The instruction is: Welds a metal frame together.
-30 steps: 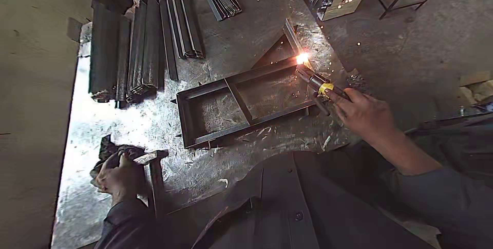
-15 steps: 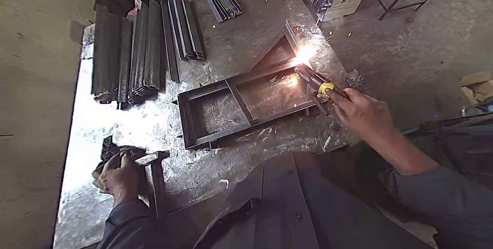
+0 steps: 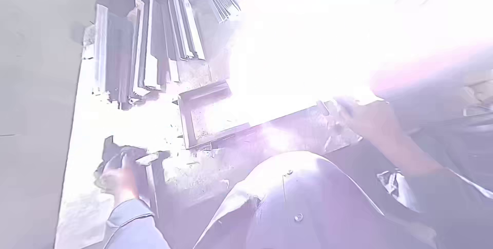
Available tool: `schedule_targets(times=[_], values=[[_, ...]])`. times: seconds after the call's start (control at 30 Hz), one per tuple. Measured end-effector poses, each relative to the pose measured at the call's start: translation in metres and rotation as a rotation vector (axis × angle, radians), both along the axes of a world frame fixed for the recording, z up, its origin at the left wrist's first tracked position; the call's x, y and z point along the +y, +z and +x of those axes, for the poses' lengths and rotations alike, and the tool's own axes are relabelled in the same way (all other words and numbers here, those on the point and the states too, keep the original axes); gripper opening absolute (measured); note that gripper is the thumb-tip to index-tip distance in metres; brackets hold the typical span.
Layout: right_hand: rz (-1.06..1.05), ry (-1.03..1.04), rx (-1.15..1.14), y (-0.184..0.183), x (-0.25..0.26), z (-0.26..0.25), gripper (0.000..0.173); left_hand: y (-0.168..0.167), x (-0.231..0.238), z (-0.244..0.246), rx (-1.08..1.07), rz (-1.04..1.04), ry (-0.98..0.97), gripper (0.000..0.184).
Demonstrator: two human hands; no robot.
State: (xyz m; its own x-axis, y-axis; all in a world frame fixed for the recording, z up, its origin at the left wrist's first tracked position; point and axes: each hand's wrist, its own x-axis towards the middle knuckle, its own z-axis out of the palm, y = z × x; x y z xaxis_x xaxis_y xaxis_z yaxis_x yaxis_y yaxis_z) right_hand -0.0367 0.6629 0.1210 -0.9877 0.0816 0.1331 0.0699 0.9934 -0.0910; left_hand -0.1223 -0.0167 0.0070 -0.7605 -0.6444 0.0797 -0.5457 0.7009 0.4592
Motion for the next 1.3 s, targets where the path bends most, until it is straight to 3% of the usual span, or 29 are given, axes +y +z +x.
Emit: schedule_targets(times=[0.2,0.33,0.47,0.57,0.63,0.73,0.8,0.93,1.03,1.1,1.23,1.3], values=[[-0.628,-0.145,0.100,0.042,0.035,0.039,0.070,-0.008,-0.013,-0.005,-0.036,-0.034,0.010,0.048],[-0.798,-0.234,0.021,0.073,0.054,0.074,0.063,0.003,-0.014,-0.005,-0.087,-0.011,-0.067,0.050],[-0.638,-0.207,-0.097,0.098,0.053,0.094,0.060,0.009,-0.037,-0.013,-0.182,-0.018,-0.177,0.056],[-0.487,-0.179,-0.141,0.111,0.043,0.093,0.053,-0.010,-0.066,-0.027,-0.150,-0.086,-0.226,0.059],[-0.430,-0.178,-0.163,0.119,0.035,0.087,0.052,-0.017,-0.063,-0.035,-0.163,-0.111,-0.153,0.063],[-0.430,-0.208,-0.192,0.129,0.021,0.079,0.051,0.002,-0.025,-0.032,-0.203,-0.053,-0.012,0.070],[-0.529,-0.244,-0.206,0.135,0.006,0.072,0.052,0.005,-0.019,-0.029,-0.230,-0.030,0.039,0.078],[-0.963,-0.262,-0.169,0.110,-0.034,0.050,0.066,0.026,0.003,-0.026,-0.114,0.014,-0.103,0.058],[-1.325,-0.172,-0.170,0.069,-0.103,0.009,0.057,-0.010,-0.043,-0.029,-0.059,-0.116,-0.127,0.059],[-1.500,-0.109,-0.183,0.053,-0.160,-0.023,0.048,-0.006,-0.044,-0.034,-0.073,-0.093,-0.087,0.055],[-1.616,0.041,-0.307,0.066,-0.234,-0.079,0.041,0.012,-0.042,-0.030,-0.141,-0.086,-0.174,0.046],[-1.498,0.205,-0.301,0.081,-0.245,-0.100,0.046,0.022,-0.052,-0.011,-0.220,-0.096,-0.272,0.043]])
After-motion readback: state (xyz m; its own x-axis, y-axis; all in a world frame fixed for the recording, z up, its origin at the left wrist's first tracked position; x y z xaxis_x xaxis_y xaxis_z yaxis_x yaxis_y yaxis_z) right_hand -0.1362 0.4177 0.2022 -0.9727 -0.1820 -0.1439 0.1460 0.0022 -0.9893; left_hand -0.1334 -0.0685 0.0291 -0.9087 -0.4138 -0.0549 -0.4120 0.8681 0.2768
